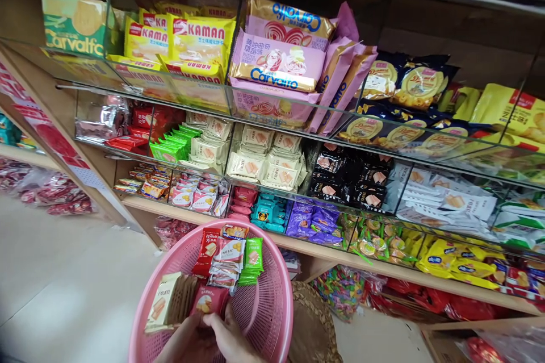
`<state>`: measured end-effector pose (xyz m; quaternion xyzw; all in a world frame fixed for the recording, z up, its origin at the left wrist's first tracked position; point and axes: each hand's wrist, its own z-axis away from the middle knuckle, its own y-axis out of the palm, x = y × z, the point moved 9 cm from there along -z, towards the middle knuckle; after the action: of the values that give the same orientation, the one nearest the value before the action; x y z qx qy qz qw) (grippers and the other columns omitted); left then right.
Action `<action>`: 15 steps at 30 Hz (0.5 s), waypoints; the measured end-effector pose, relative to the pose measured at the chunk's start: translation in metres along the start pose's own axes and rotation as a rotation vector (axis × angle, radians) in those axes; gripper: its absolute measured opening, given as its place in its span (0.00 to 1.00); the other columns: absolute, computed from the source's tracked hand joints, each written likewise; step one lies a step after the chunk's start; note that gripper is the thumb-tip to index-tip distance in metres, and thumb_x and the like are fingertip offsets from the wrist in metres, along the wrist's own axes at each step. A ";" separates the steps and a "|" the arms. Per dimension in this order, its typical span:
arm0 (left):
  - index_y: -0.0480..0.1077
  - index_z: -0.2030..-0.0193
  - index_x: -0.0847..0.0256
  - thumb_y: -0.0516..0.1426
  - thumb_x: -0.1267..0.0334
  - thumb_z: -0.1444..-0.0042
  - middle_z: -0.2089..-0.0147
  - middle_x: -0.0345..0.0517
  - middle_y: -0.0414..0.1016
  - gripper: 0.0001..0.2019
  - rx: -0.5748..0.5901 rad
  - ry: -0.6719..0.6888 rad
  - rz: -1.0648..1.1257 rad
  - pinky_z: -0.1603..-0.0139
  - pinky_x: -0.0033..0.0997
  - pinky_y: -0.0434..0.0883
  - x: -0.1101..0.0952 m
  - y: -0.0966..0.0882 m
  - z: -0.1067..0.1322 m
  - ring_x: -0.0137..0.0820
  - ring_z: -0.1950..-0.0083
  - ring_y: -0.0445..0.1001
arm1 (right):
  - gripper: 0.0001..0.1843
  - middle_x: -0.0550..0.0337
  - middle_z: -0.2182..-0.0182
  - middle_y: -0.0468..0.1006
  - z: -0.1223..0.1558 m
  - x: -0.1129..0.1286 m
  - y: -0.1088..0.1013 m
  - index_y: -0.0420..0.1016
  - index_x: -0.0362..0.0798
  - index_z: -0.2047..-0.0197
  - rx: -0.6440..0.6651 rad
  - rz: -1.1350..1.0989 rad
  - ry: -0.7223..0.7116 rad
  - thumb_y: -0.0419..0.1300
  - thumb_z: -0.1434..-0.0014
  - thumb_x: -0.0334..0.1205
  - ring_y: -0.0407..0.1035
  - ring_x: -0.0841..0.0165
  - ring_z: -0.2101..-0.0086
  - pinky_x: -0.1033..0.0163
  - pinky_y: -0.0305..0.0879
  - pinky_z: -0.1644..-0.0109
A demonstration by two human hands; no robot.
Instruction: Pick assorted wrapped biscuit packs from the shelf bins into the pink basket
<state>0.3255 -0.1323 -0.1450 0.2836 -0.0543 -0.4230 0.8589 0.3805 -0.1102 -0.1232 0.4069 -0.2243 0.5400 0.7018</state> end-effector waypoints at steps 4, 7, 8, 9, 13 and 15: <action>0.66 0.52 0.72 0.54 0.69 0.46 0.63 0.58 0.78 0.15 0.004 0.000 0.018 0.58 0.39 0.72 0.000 -0.001 -0.002 0.44 0.60 0.78 | 0.25 0.61 0.65 0.77 -0.001 0.001 0.002 0.66 0.52 0.52 0.015 -0.002 -0.017 0.58 0.57 0.44 0.71 0.64 0.61 0.59 0.64 0.56; 0.65 0.49 0.72 0.55 0.69 0.46 0.62 0.58 0.78 0.18 0.000 -0.001 0.029 0.58 0.39 0.72 0.000 -0.002 -0.001 0.44 0.60 0.78 | 0.27 0.61 0.63 0.78 0.001 0.002 0.002 0.65 0.52 0.50 0.007 0.012 -0.021 0.58 0.57 0.43 0.71 0.64 0.60 0.60 0.63 0.53; 0.64 0.48 0.72 0.55 0.69 0.46 0.61 0.58 0.78 0.18 0.006 -0.005 0.031 0.58 0.39 0.72 0.001 -0.002 -0.001 0.44 0.59 0.78 | 0.27 0.61 0.63 0.78 0.001 0.003 0.002 0.65 0.52 0.50 0.008 0.011 -0.027 0.58 0.57 0.43 0.71 0.64 0.59 0.59 0.62 0.52; 0.64 0.47 0.72 0.54 0.69 0.46 0.61 0.59 0.78 0.19 0.014 -0.006 0.033 0.58 0.39 0.72 0.001 -0.001 -0.001 0.44 0.59 0.78 | 0.28 0.61 0.62 0.78 0.002 0.003 0.002 0.65 0.52 0.49 0.010 0.008 -0.035 0.58 0.57 0.43 0.71 0.64 0.59 0.59 0.62 0.52; 0.63 0.46 0.71 0.53 0.66 0.43 0.61 0.58 0.77 0.19 0.029 -0.004 0.044 0.58 0.40 0.72 0.000 0.000 -0.001 0.44 0.59 0.77 | 0.28 0.60 0.63 0.78 0.003 0.007 0.007 0.65 0.52 0.49 0.042 -0.003 -0.049 0.57 0.56 0.43 0.71 0.64 0.61 0.59 0.63 0.53; 0.65 0.49 0.69 0.53 0.65 0.44 0.63 0.57 0.77 0.16 0.007 0.013 0.020 0.58 0.41 0.72 0.000 -0.001 0.000 0.44 0.59 0.77 | 0.28 0.61 0.64 0.78 0.004 0.008 0.006 0.66 0.52 0.49 0.027 0.018 -0.037 0.58 0.57 0.43 0.71 0.65 0.60 0.60 0.64 0.54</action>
<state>0.3242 -0.1328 -0.1454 0.2887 -0.0530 -0.4122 0.8625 0.3776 -0.1080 -0.1125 0.4243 -0.2336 0.5418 0.6869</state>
